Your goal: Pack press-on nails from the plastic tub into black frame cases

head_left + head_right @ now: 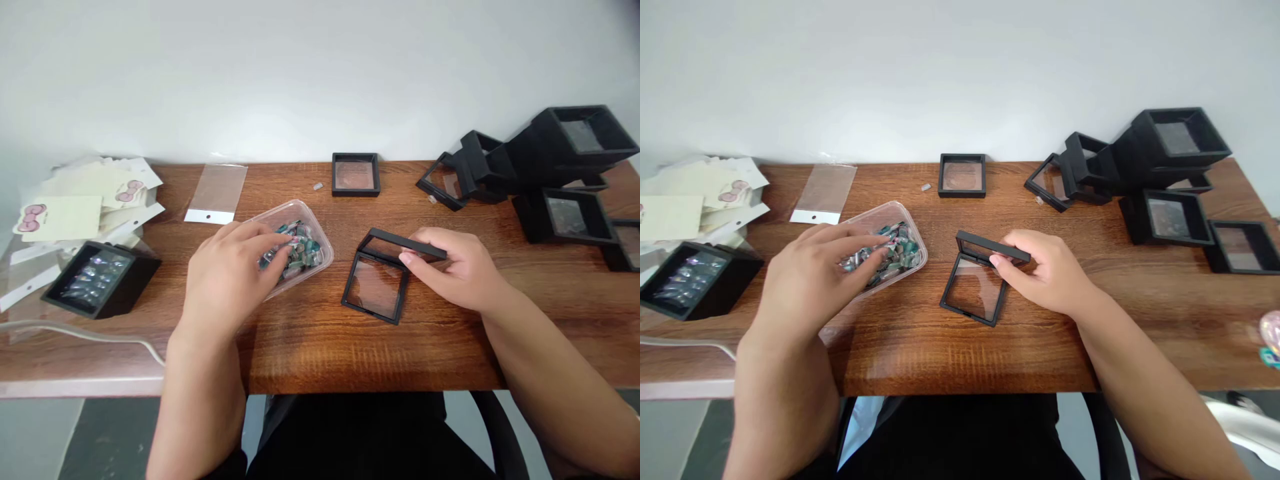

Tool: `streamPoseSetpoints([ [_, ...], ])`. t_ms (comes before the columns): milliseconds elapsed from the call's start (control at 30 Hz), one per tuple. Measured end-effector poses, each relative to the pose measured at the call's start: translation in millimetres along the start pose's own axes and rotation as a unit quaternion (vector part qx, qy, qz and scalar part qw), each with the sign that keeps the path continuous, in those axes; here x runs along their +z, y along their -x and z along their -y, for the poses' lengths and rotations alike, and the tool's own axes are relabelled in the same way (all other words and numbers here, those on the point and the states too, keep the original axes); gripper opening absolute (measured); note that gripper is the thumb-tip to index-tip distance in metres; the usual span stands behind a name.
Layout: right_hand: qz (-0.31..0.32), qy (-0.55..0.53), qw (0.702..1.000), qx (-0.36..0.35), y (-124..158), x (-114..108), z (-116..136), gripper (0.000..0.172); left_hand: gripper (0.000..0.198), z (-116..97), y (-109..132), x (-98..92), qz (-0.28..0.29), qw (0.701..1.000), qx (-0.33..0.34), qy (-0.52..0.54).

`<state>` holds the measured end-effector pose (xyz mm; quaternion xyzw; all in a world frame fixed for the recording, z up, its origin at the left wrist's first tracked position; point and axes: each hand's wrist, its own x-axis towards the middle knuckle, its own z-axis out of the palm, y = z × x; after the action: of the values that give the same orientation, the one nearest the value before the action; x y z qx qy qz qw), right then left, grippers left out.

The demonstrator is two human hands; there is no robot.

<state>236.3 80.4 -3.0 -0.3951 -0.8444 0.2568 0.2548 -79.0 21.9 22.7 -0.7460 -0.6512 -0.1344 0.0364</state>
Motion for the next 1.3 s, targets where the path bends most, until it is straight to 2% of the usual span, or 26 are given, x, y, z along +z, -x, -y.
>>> streamPoseSetpoints([
  [100,-0.007,0.005,1.000,-0.010,-1,0,2,0.015,0.018,-3,0,-1.6,-0.064,0.998,0.016,0.002],
  [200,-0.008,0.013,1.000,-0.016,-2,0,3,0.017,0.012,-4,0,-2.9,-0.096,0.995,0.033,0.011],
  [400,-0.005,0.019,0.999,-0.026,-2,1,4,0.018,0.011,-2,1,-4.0,-0.125,0.991,0.044,0.032],
  [900,-0.001,0.026,0.999,-0.032,-2,1,4,0.017,0.022,0,2,-2.3,-0.175,0.975,0.074,0.113],
  [1033,0.002,0.029,0.999,-0.028,-1,1,5,0.018,0.020,-2,2,-3.3,-0.201,0.967,0.068,0.141],
  [1300,0.012,0.030,0.999,-0.022,-1,1,4,0.018,0.016,-15,4,-7.8,-0.205,0.962,-0.009,0.181],
])
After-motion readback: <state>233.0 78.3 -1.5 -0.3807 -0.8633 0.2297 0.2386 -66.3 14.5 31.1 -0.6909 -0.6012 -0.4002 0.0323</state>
